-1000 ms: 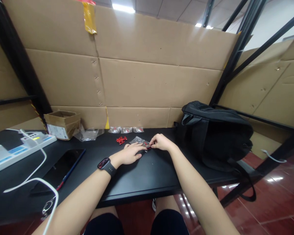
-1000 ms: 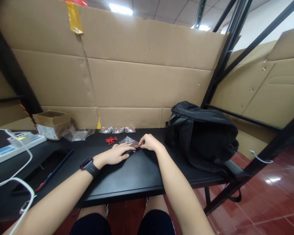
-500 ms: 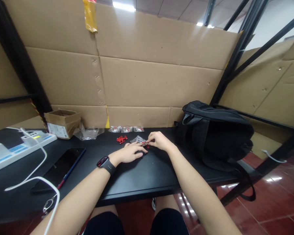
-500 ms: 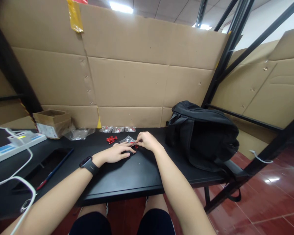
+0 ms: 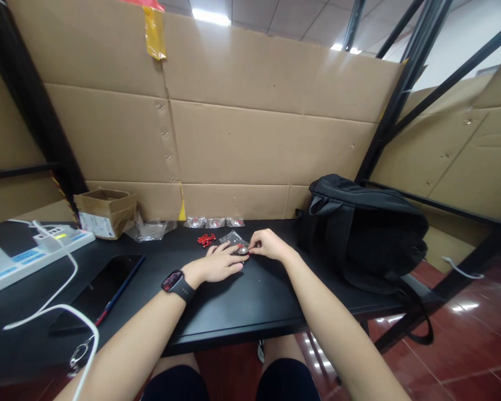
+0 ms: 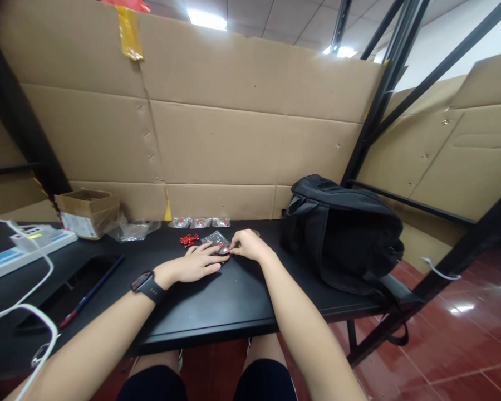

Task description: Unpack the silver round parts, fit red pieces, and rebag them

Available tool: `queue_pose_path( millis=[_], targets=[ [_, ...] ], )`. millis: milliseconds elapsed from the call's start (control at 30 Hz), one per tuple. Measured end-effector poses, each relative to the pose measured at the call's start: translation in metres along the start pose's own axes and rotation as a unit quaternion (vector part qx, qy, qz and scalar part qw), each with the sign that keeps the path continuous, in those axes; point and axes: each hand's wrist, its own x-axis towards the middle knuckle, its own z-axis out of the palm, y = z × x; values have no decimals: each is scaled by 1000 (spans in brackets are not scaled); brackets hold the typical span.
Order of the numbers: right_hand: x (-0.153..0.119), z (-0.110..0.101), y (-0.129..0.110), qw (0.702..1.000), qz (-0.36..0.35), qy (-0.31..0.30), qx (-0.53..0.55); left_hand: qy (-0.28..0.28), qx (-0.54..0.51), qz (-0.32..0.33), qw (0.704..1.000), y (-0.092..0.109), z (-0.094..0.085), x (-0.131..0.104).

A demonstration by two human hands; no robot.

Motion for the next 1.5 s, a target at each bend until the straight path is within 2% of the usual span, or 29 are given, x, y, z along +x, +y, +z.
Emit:
queue_pose_path(
  millis=[167,400,600,700,1067,1200,1333,1400,1500],
  targets=[
    [5,9,-10,999,18,37,-20,7,-21,2,1000,-3,0,1],
    [12,27,-25,984,108,137,-25,16,-15,12,1000,-3,-1,-2],
    [10,23,-16,991,86,100,5,61,8,-9,998,-6,7,3],
    [9,23,-13,989,101,107,1,76,20,-14,997,-5,10,4],
    [20,36,-15,979,144,129,-65,71,-16,16,997,1,6,4],
    [18,22,-7,992,92,89,-2,111,-9,30,993,3,-3,1],
    [2,-5,4,993,47,32,107,197,-22,22,980,4,-11,-1],
    [-5,-14,7,992,35,-6,117,234,-13,-2,972,3,-11,1],
    [-7,-12,9,994,22,-32,102,255,8,-36,966,4,-8,8]
  ],
)
